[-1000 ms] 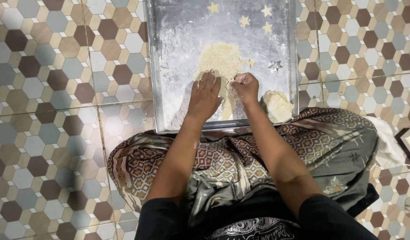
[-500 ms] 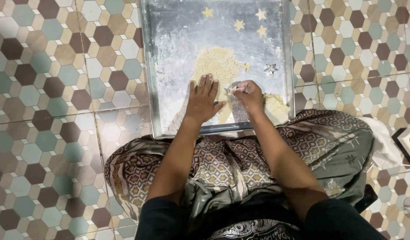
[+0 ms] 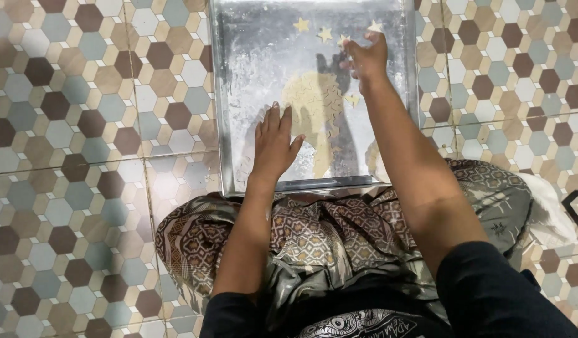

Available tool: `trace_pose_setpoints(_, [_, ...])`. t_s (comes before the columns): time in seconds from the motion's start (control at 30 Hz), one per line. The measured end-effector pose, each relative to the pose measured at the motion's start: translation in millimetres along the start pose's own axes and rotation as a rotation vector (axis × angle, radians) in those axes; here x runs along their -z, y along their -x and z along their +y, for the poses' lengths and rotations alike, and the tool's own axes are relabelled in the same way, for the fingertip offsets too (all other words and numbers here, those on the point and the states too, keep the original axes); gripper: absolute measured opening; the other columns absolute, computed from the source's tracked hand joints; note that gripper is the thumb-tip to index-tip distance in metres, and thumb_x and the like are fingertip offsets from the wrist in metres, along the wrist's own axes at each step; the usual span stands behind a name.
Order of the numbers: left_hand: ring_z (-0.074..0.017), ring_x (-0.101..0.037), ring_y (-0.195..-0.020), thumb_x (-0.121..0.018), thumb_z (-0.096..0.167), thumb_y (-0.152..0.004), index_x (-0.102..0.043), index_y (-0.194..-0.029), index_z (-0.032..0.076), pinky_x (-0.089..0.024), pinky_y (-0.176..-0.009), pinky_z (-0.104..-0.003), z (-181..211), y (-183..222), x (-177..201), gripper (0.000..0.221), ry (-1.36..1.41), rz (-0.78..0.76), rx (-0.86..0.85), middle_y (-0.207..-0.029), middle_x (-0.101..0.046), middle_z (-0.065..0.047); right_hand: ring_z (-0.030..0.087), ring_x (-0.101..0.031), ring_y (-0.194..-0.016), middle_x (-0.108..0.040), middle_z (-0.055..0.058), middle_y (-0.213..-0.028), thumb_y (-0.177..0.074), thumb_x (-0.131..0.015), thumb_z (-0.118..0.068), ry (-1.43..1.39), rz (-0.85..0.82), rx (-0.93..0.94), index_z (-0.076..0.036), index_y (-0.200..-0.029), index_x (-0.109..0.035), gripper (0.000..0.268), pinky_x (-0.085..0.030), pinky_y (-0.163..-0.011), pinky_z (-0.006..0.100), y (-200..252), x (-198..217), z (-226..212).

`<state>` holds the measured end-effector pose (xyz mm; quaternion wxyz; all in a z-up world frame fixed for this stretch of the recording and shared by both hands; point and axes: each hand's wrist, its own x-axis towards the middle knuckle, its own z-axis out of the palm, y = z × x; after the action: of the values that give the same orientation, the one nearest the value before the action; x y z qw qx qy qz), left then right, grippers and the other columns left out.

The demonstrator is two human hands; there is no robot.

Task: Using a star-shaped cookie cutter to cut out pieces from a rolled-out dough on a metal tray.

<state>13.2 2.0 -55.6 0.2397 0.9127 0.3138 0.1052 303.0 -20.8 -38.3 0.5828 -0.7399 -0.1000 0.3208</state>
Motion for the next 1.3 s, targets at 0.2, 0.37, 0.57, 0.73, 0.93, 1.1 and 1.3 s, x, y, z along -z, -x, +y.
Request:
trace_pose_setpoints(0.2, [-0.0404,-0.033,-0.151,-0.066,0.030,-0.100,-0.045,-0.154,0.007,-0.032,-0.118,-0.057,6.1,10.8,26.4,0.062,0.055,-0.227,0.087,-0.158,-0.039,-0.025,0.016,-0.072,-0.066,-0.067,0.017,-0.102,-0.099,-0.070,-0.014,0.358,0.078,0.244,-0.003,-0.128,-0.058,0.033,-0.059,-0.058,0.028,30.5,46.3,92.0])
trace_pose_setpoints(0.37, [-0.0434,-0.040,-0.147,-0.067,0.029,-0.099,-0.050,-0.151,0.002,-0.039,-0.111,-0.058,20.9,40.8,60.7,0.062,0.158,-0.275,0.203,-0.153,-0.046,-0.029,0.033,-0.072,-0.104,-0.074,0.014,-0.106,-0.097,-0.074,-0.018,0.716,0.046,0.295,-0.013,-0.119,-0.075,0.022,-0.056,-0.093,0.042,89.8,63.6,97.1])
trace_pose_setpoints(0.57, [-0.0453,-0.060,-0.127,-0.060,0.018,-0.104,-0.062,-0.138,-0.003,-0.048,-0.102,-0.056,45.2,46.2,105.2,0.040,0.323,-0.028,0.149,-0.131,-0.064,-0.029,0.032,-0.072,-0.095,-0.072,0.012,-0.097,-0.095,-0.073,-0.013,0.867,0.072,0.491,-0.011,-0.116,-0.076,0.021,-0.057,-0.082,0.044,91.0,41.7,88.8])
trace_pose_setpoints(0.73, [-0.0389,-0.068,-0.114,-0.060,0.016,-0.105,-0.069,-0.131,0.001,-0.053,-0.096,-0.051,28.4,19.6,87.4,0.032,0.338,0.109,0.072,-0.119,-0.071,-0.022,0.036,-0.057,-0.120,-0.060,0.020,-0.125,-0.102,-0.066,-0.016,1.103,0.054,0.488,-0.002,-0.131,-0.068,0.032,-0.047,-0.094,0.047,76.6,20.3,59.3])
trace_pose_setpoints(0.93, [-0.0354,-0.072,-0.105,-0.063,0.009,-0.102,-0.072,-0.125,0.002,-0.056,-0.090,-0.046,16.2,-4.4,64.0,0.025,0.392,0.243,0.035,-0.110,-0.075,-0.017,0.034,-0.051,-0.124,-0.058,0.017,-0.128,-0.100,-0.068,-0.018,1.137,0.009,0.421,-0.003,-0.121,-0.070,0.025,-0.039,-0.097,0.046,77.3,11.6,68.6])
trace_pose_setpoints(1.1, [-0.0342,-0.074,-0.101,-0.066,0.007,-0.100,-0.073,-0.121,0.002,-0.058,-0.090,-0.046,16.5,-4.3,59.0,0.023,0.421,0.259,0.027,-0.107,-0.075,-0.016,0.030,-0.062,-0.106,-0.063,0.006,-0.102,-0.093,-0.076,-0.014,0.938,0.046,0.407,-0.013,-0.099,-0.071,0.008,-0.045,-0.088,0.047,56.1,18.1,106.6])
trace_pose_setpoints(1.3, [-0.0358,-0.073,-0.101,-0.066,0.006,-0.100,-0.073,-0.121,0.001,-0.058,-0.089,-0.047,15.2,-4.2,58.3,0.022,0.428,0.269,0.016,-0.107,-0.075,-0.017,0.018,-0.069,-0.076,-0.071,0.009,-0.086,-0.085,-0.080,-0.009,0.443,0.017,0.199,-0.008,-0.100,-0.071,0.018,-0.053,-0.067,0.033,14.6,24.6,132.7])
